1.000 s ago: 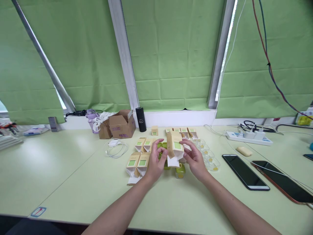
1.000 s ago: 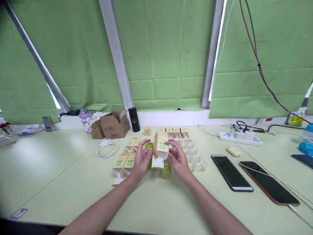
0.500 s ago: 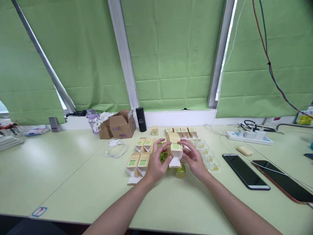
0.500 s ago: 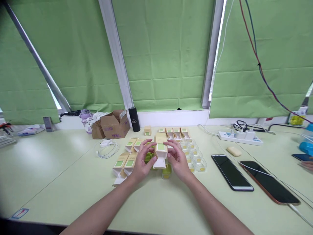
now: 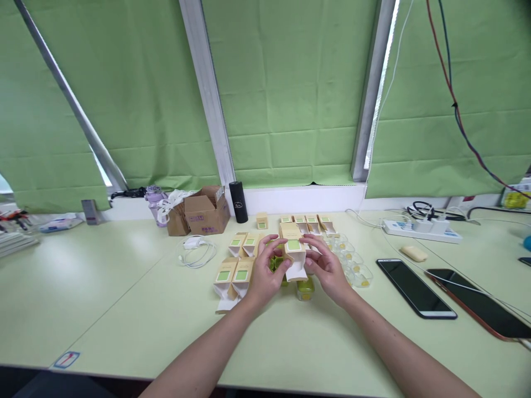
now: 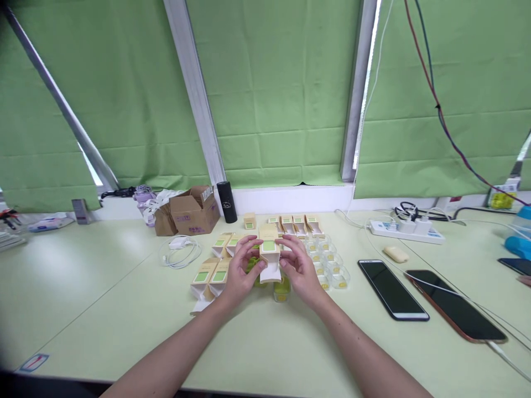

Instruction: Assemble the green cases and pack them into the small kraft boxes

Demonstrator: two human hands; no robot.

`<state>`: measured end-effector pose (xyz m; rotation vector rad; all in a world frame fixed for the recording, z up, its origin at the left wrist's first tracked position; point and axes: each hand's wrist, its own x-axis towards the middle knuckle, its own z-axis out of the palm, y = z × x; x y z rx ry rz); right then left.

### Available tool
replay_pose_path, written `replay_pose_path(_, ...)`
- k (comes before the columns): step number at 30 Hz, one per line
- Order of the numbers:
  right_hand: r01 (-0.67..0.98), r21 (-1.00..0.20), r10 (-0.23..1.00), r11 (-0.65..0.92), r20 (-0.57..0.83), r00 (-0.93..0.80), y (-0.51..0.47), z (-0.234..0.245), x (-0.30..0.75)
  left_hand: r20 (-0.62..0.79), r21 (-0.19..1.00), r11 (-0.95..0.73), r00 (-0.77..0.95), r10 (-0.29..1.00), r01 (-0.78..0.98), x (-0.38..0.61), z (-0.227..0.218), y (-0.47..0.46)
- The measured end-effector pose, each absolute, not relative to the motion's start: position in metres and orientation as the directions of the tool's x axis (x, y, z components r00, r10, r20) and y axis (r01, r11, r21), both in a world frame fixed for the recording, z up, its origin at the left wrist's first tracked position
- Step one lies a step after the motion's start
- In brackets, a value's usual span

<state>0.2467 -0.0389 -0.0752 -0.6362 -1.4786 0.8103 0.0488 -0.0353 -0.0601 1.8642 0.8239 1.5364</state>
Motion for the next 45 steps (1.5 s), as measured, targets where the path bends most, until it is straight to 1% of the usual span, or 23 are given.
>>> replay_pose_path(8,-0.153,-0.83,0.825,0.536,0.553,-0.112,-0.042,-0.073,0.248,0.62,0.772,-0.63,0.121,0.775,0.085,0.052,-0.059,-0.034)
replay_pose_path(19,-0.159,-0.847,0.842,0.508,0.527,-0.117,-0.044,-0.074,0.246,0.606,0.785,-0.612,0.088,0.79,0.093,0.055,-0.061,-0.032)
replay_pose_path(36,-0.144,-0.839,0.843,0.524,0.535,-0.051,-0.044,-0.072,0.241,0.594,0.779,-0.604,0.107,0.797,0.168,0.055,-0.056,-0.039)
replay_pose_path(45,-0.109,-0.843,0.848,0.527,0.53,0.0,-0.044,-0.071,0.24,0.595,0.779,-0.605,0.113,0.796,0.164,0.058,-0.052,-0.043)
